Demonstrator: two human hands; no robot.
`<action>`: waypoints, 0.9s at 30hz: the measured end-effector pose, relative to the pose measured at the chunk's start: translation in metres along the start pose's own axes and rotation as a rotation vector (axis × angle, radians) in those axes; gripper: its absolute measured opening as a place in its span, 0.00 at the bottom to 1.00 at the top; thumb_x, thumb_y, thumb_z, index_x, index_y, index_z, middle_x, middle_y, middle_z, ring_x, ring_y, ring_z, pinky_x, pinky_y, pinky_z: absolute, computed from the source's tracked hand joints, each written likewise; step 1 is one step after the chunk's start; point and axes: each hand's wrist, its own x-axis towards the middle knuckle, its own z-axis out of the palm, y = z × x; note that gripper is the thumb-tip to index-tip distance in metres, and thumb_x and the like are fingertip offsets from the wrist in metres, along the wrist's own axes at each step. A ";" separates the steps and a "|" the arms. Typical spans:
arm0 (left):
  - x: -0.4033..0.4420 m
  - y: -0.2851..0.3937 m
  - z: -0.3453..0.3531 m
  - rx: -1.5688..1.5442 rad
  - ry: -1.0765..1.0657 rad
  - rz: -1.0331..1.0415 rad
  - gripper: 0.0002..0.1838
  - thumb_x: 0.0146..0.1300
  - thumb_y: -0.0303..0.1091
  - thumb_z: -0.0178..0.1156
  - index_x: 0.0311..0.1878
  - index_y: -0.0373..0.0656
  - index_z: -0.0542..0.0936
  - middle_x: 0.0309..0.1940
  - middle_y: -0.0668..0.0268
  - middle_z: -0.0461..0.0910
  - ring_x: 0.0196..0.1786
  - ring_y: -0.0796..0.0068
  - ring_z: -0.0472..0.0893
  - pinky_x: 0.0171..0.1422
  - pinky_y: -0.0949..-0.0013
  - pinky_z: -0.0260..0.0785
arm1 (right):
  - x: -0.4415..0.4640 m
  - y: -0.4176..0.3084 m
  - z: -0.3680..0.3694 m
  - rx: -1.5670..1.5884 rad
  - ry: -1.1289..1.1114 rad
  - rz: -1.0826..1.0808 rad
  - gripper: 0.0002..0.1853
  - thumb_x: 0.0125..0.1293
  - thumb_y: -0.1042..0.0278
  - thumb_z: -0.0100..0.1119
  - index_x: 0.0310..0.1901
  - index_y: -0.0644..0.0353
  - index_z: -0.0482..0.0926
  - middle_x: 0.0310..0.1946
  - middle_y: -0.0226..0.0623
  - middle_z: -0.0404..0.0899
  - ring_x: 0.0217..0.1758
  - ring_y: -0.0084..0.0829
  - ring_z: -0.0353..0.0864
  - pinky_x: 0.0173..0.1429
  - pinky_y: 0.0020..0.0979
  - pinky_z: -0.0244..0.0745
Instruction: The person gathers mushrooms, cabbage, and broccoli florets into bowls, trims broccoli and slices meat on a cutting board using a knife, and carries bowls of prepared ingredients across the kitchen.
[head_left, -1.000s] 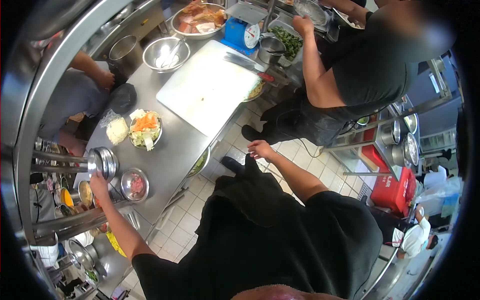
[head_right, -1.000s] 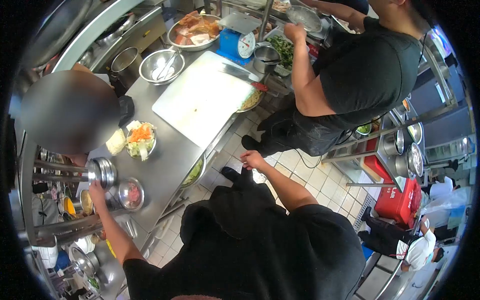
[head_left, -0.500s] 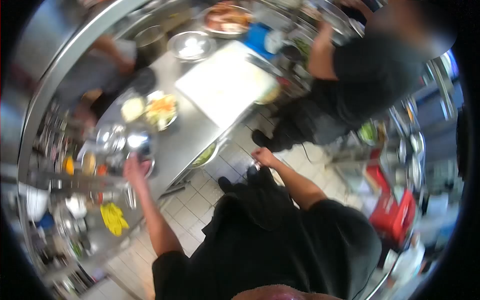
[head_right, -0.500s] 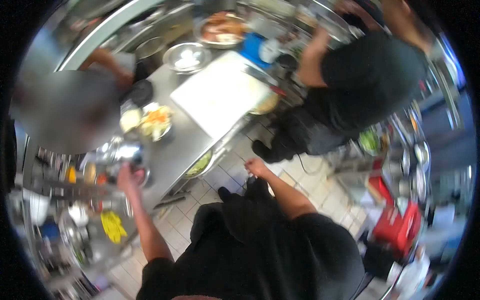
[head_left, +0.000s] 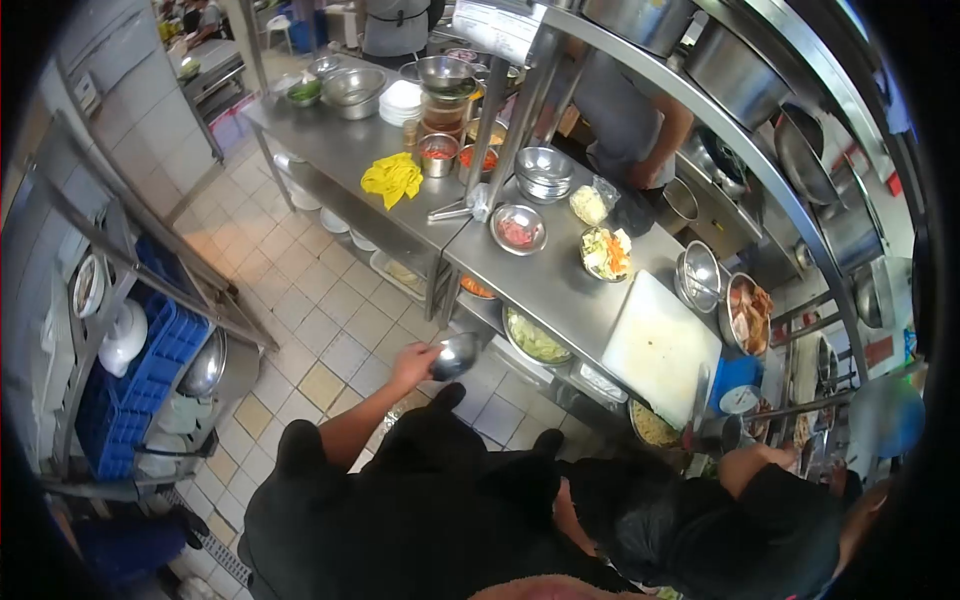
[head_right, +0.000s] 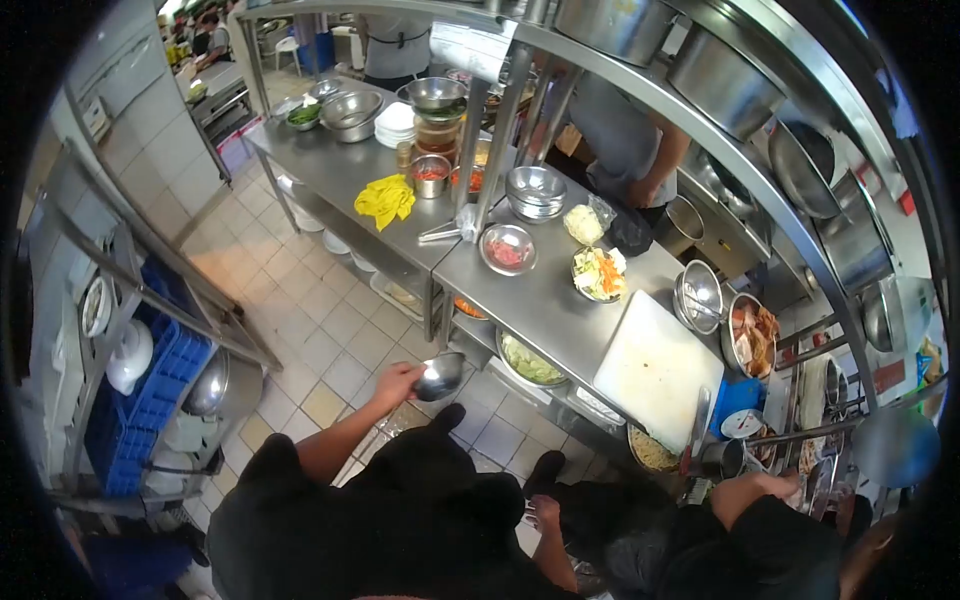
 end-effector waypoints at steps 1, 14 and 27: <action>-0.010 -0.018 -0.017 0.017 0.068 -0.024 0.24 0.61 0.52 0.63 0.32 0.34 0.81 0.19 0.62 0.77 0.19 0.73 0.79 0.22 0.71 0.70 | -0.008 0.002 -0.002 -0.046 -0.003 -0.001 0.11 0.67 0.68 0.52 0.48 0.57 0.77 0.35 0.38 0.79 0.34 0.37 0.82 0.35 0.38 0.76; -0.032 -0.059 -0.086 0.018 0.105 -0.094 0.26 0.60 0.52 0.63 0.25 0.34 0.77 0.15 0.62 0.75 0.14 0.74 0.76 0.18 0.71 0.67 | 0.015 0.171 -0.002 0.038 -0.123 0.086 0.12 0.64 0.63 0.54 0.47 0.57 0.77 0.36 0.37 0.79 0.38 0.38 0.81 0.43 0.44 0.76; -0.058 -0.210 -0.272 0.450 0.061 -0.372 0.28 0.59 0.54 0.58 0.22 0.34 0.80 0.13 0.54 0.77 0.19 0.61 0.81 0.31 0.59 0.73 | -0.139 0.139 0.120 -0.029 0.017 -0.020 0.13 0.62 0.68 0.53 0.48 0.57 0.77 0.38 0.35 0.80 0.35 0.37 0.80 0.40 0.41 0.76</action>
